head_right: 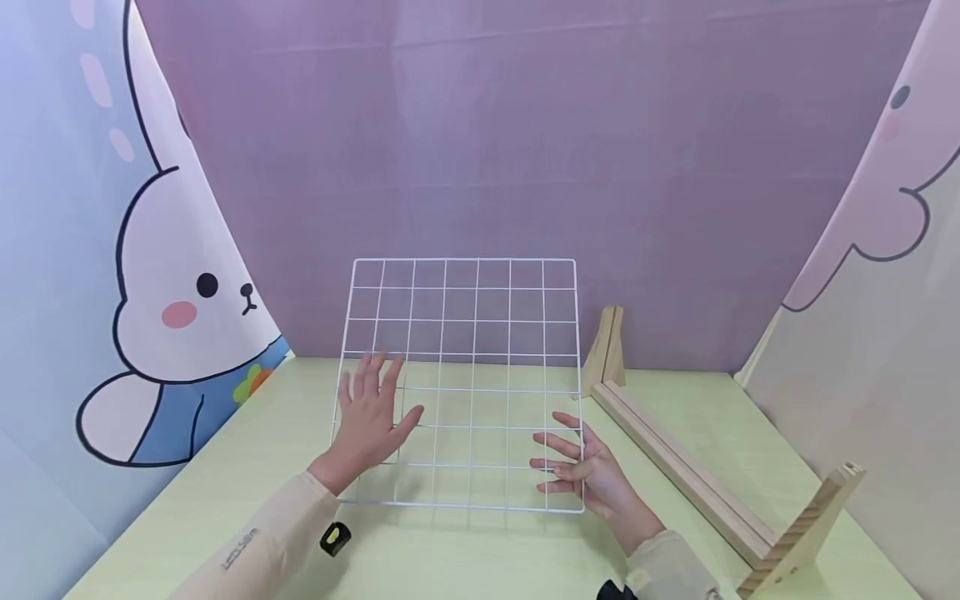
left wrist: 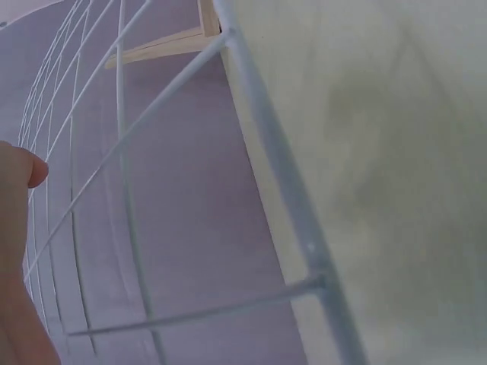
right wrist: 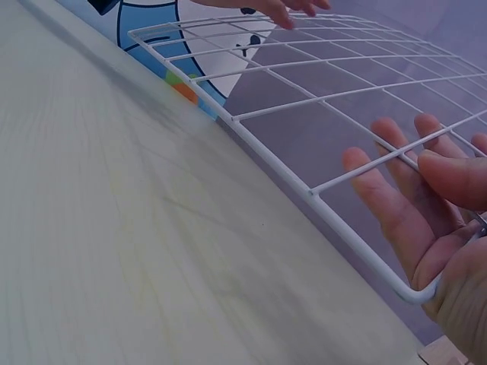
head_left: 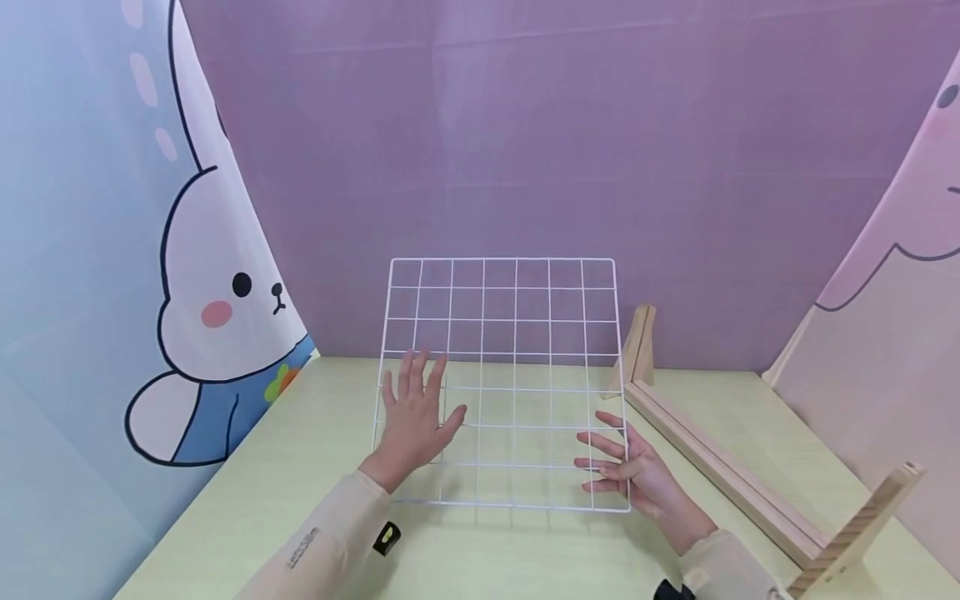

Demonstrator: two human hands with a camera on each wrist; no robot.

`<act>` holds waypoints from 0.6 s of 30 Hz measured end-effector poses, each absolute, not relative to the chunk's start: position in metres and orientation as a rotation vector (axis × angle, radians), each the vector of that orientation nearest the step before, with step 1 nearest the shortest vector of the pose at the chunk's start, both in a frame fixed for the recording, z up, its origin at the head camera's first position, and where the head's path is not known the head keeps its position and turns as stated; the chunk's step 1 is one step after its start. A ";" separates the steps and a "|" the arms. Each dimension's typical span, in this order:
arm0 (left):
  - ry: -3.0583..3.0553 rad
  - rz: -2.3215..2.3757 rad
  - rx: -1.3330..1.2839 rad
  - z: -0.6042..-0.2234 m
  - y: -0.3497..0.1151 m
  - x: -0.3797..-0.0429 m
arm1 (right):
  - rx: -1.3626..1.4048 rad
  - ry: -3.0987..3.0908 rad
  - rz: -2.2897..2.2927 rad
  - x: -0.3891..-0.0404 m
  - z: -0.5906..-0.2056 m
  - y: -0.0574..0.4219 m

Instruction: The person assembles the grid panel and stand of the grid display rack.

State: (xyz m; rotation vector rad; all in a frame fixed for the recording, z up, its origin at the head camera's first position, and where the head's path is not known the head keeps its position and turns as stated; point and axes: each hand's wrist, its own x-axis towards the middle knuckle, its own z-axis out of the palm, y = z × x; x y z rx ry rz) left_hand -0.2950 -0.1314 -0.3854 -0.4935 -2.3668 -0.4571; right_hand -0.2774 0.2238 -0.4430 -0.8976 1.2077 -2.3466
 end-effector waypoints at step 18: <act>-2.367 -0.213 -0.679 -0.371 -0.117 -0.307 | -0.888 1.232 -2.353 -0.277 -0.442 0.221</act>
